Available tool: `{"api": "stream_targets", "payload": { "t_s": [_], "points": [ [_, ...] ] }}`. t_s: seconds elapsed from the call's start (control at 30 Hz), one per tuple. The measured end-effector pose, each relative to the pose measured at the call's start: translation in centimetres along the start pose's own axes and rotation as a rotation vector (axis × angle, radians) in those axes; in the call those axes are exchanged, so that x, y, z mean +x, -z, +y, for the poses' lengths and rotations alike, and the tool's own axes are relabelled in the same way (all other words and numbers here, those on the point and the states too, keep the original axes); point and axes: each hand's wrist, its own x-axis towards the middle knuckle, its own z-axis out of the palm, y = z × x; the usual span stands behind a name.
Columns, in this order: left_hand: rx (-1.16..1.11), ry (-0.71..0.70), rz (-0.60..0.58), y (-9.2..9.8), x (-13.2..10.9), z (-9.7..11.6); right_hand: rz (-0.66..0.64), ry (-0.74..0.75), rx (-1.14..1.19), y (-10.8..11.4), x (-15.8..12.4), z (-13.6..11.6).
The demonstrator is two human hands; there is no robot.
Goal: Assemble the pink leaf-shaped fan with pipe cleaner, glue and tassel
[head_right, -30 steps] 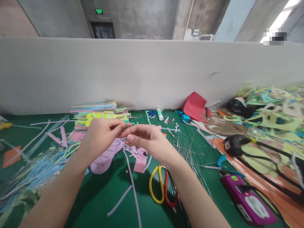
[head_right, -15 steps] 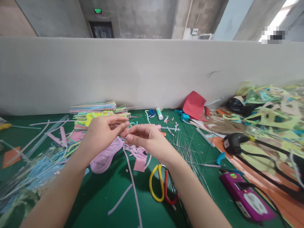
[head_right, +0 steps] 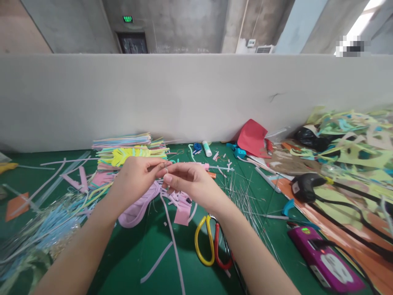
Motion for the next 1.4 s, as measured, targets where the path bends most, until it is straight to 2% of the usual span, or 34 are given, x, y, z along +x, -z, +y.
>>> {"api": "stream_targets", "payload": {
  "t_s": [0.17, 0.37, 0.53, 0.63, 0.77, 0.93, 1.0, 1.13, 1.3, 1.4],
  "points": [
    [0.066, 0.042, -0.034, 0.5, -0.1, 0.2, 0.028, 0.006, 0.022, -0.6, 0.1, 0.2],
    [0.112, 0.063, -0.019, 0.6, -0.1, 0.0, 0.051, 0.026, 0.046, -1.1, 0.2, 0.4],
    [0.186, 0.055, -0.015, 0.7, -0.2, 0.0, 0.074, -0.042, 0.042, -1.3, 0.1, 0.3],
    [0.23, 0.005, -0.029, 0.7, -0.2, -0.2, 0.064, -0.078, 0.084, -1.1, 0.2, 0.5],
    [0.324, -0.103, 0.011, 0.4, -0.2, -0.8, 0.052, -0.102, 0.095, -1.1, 0.1, 0.4],
    [0.538, -0.229, 0.146, 0.1, -0.3, -1.2, 0.204, -0.111, -0.066, -1.8, -0.3, -0.6],
    [0.566, -0.247, 0.172, 0.0, -0.4, -1.1, 0.223, -0.079, -0.111, -2.1, -0.4, -0.8],
    [0.5, -0.264, 0.181, 0.0, -0.4, -1.0, 0.194, -0.037, -0.117, -2.0, -0.6, -1.0],
    [0.29, -0.207, 0.141, 0.2, -0.5, -0.8, 0.141, -0.005, -0.014, -2.1, -0.7, -1.1],
    [0.244, -0.193, 0.143, 0.2, -0.6, -0.6, 0.131, 0.022, 0.054, -2.5, -0.8, -1.1]
  ]
}}
